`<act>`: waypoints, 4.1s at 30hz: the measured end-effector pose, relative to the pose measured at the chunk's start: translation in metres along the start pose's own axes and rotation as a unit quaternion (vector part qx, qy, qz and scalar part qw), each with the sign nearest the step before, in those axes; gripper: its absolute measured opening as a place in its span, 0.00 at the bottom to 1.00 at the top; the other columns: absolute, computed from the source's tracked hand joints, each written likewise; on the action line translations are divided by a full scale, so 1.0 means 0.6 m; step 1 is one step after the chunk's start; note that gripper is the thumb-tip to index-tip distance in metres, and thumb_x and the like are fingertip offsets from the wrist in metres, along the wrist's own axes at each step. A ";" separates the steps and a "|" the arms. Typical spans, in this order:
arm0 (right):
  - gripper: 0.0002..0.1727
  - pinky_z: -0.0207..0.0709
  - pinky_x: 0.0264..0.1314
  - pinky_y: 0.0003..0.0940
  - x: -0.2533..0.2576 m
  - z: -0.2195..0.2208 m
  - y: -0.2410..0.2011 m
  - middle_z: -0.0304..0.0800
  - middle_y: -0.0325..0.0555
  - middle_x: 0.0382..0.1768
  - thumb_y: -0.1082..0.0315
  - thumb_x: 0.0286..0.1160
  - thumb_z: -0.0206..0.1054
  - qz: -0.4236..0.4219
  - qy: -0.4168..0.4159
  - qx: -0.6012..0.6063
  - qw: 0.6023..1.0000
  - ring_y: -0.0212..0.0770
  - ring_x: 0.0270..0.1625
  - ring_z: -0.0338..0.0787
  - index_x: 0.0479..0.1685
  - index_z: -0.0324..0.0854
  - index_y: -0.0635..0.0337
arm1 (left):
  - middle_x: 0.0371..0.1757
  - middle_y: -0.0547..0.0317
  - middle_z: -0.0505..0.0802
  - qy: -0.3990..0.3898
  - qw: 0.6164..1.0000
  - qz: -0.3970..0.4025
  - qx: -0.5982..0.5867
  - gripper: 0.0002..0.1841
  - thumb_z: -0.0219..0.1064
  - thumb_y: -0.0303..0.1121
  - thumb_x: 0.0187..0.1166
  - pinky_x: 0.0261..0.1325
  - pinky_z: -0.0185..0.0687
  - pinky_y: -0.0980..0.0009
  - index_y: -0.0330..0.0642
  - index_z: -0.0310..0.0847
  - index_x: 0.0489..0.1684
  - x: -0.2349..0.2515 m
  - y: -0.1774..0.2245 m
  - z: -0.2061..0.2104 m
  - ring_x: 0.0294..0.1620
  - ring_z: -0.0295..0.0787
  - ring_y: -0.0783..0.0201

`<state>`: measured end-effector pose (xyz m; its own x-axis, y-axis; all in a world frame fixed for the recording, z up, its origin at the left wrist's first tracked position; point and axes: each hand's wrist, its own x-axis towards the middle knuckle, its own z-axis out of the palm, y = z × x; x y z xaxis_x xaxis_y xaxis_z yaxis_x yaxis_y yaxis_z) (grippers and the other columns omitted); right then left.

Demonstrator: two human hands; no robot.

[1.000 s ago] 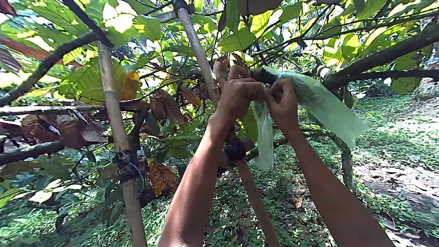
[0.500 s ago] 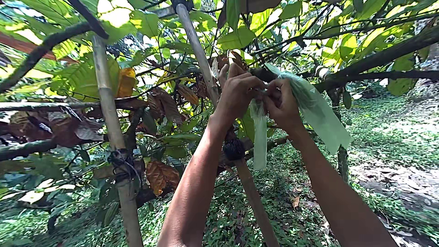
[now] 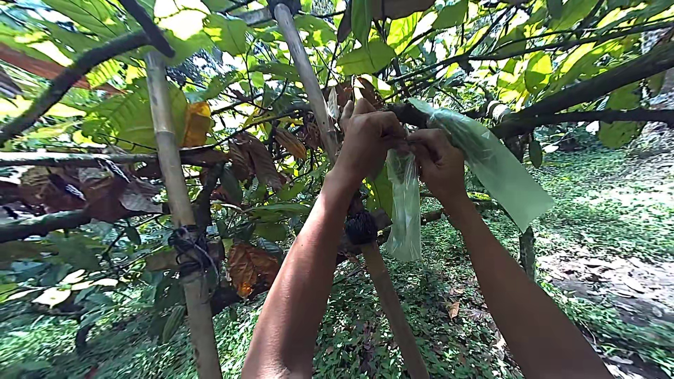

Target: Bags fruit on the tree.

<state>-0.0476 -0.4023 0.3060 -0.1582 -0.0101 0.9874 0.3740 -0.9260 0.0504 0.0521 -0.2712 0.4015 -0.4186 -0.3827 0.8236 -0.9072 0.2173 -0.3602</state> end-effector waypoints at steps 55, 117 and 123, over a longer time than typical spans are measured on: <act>0.23 0.85 0.43 0.27 0.014 0.021 -0.042 0.93 0.44 0.47 0.76 0.73 0.72 0.149 0.113 0.080 0.979 0.29 0.38 0.91 0.60 0.63 0.62 | 0.47 0.61 0.90 0.011 0.997 -0.058 0.057 0.05 0.75 0.32 0.74 0.74 0.48 0.32 0.56 0.97 0.39 -0.012 0.019 0.010 0.67 0.75 0.46; 0.19 0.86 0.35 0.56 -0.063 -0.026 -0.081 0.78 0.65 0.71 0.61 0.88 0.61 0.101 -0.100 -0.338 0.930 0.62 0.47 0.92 0.69 0.79 0.63 | 0.62 0.47 0.88 0.099 0.947 -0.033 0.304 0.09 0.63 0.25 0.80 0.79 0.38 0.20 0.37 0.87 0.50 0.006 0.077 0.021 0.69 0.80 0.40; 0.19 0.86 0.56 0.59 -0.208 0.004 -0.069 0.89 0.67 0.56 0.73 0.82 0.60 0.276 -0.202 -0.188 0.921 0.62 0.52 0.93 0.69 0.78 0.70 | 0.63 0.45 0.86 0.146 0.987 -0.025 0.065 0.11 0.67 0.37 0.84 0.82 0.53 0.36 0.41 0.88 0.51 -0.113 0.155 -0.005 0.71 0.77 0.43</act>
<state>-0.0412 -0.3620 0.1809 0.3421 -0.4467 0.8267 -0.0583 -0.8882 -0.4558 -0.0040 -0.2221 0.3135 -0.3611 -0.1109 0.9259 -0.9318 0.0812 -0.3537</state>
